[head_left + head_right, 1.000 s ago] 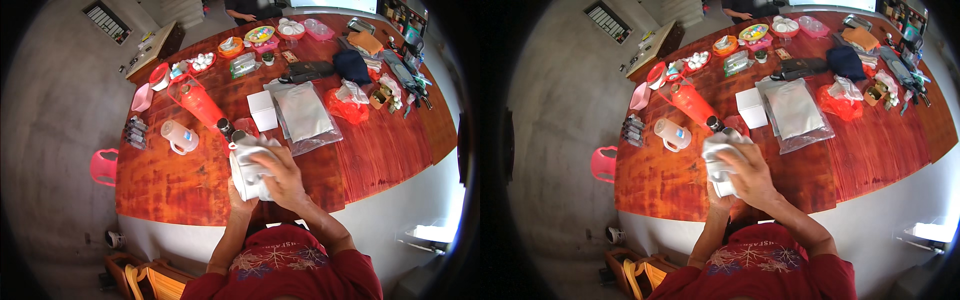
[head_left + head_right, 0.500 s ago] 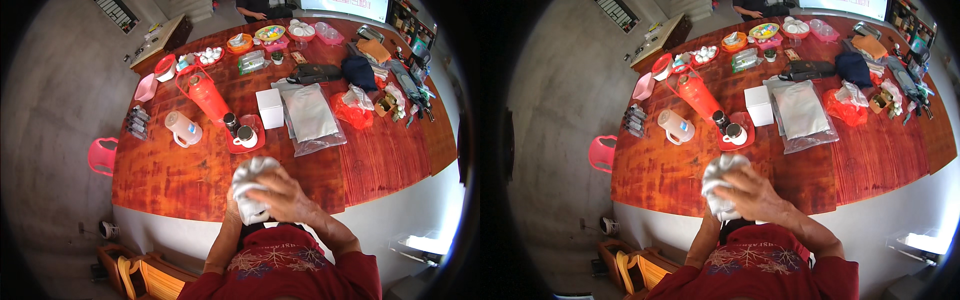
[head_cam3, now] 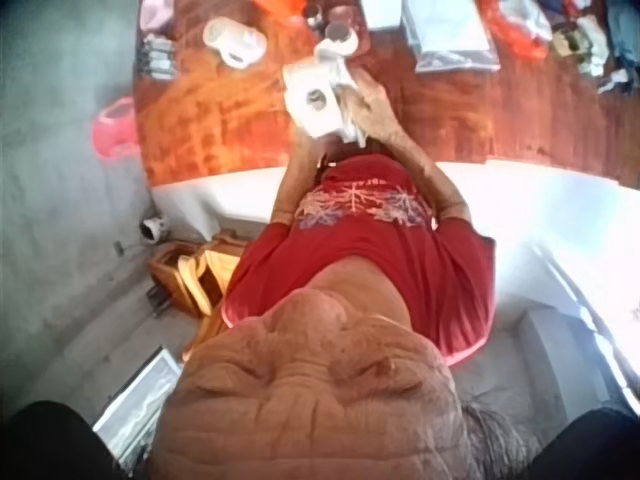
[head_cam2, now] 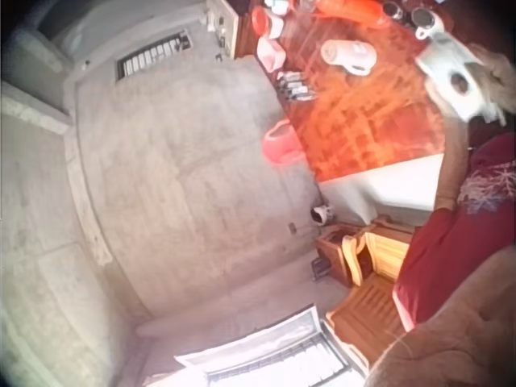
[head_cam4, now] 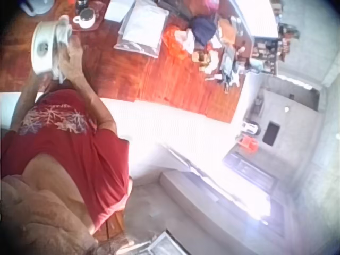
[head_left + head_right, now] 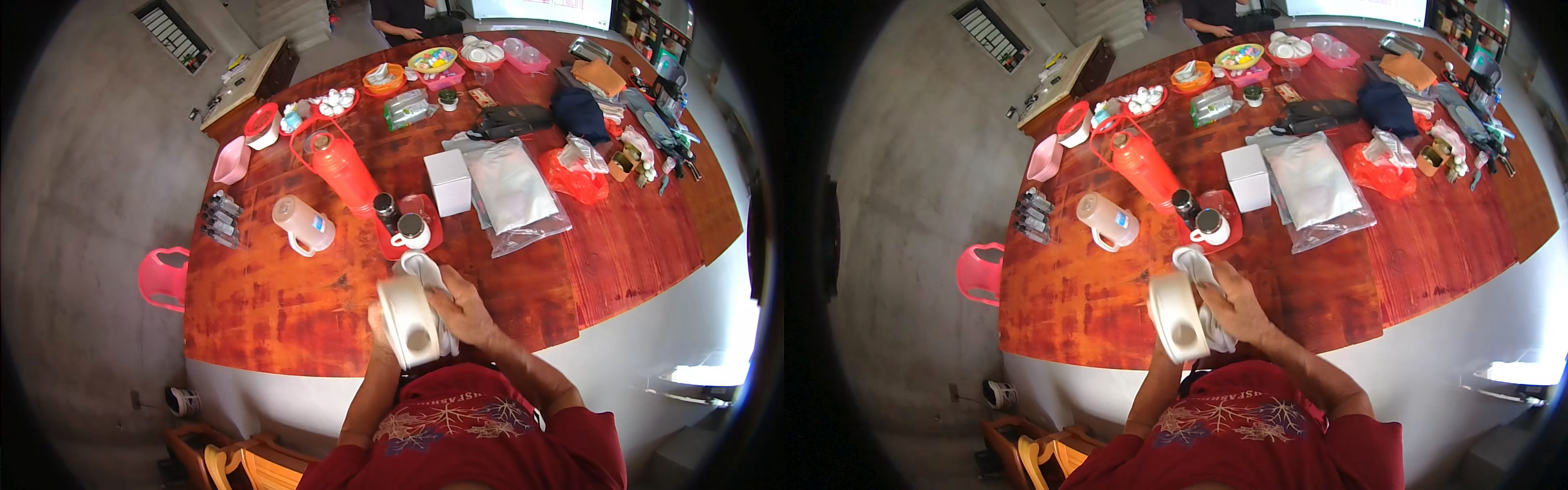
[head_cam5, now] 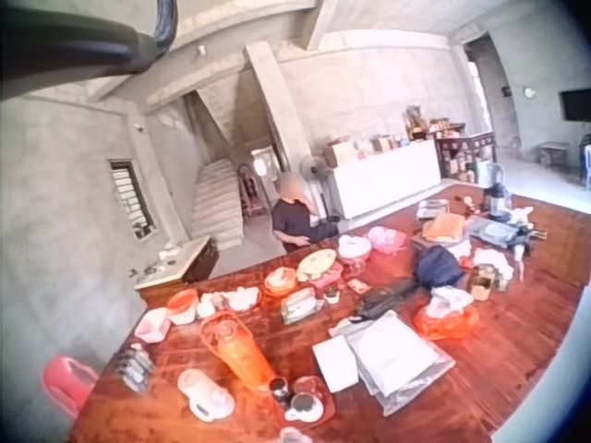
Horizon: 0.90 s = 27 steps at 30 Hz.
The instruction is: The person wipes several items on a cluttered table using a white cloth. They handle a small box, a mug, a thermos, and a pitcher, wiping each one individually and placing them back on the table.
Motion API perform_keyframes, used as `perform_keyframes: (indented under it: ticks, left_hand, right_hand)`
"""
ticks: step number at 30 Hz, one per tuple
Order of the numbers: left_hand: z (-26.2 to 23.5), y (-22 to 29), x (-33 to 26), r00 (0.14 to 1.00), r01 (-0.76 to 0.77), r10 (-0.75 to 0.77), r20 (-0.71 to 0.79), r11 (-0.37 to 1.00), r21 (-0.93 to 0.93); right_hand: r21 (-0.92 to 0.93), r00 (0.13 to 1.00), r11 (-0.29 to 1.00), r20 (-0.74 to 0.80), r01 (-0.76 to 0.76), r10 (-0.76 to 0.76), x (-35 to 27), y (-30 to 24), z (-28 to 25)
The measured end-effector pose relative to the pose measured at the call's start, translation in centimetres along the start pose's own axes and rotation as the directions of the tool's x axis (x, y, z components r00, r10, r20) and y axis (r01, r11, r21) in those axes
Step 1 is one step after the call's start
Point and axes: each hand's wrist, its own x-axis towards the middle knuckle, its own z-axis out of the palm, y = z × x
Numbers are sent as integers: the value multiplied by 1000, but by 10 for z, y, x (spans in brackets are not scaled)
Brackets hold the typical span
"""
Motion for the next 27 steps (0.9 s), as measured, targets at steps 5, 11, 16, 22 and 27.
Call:
perform_keyframes:
  ticks: [5, 11, 16, 22, 27]
  left_hand:
    - [11, 36, 8, 970, -243, 241, -40, 967, -72]
    - [24, 67, 0, 963, -270, 268, 42, 960, 69]
    - [48, 101, -30, 953, -186, 275, -129, 864, 468]
    - [64, 105, -30, 970, -96, 185, -158, 889, 448]
    - [70, 86, -21, 937, -113, 219, -272, 927, 358]
  right_hand:
    - [213, 983, 974, 179, -70, 31, -4, -11, 40]
    - [-144, 908, 930, 311, 338, -282, 11, 7, 76]
    - [-340, 915, 868, 309, 361, -259, 15, 10, 88]
    - [-75, 832, 961, 521, 266, -189, 18, 7, 89]
    - [-325, 889, 853, 351, 409, -292, 38, -2, 79]
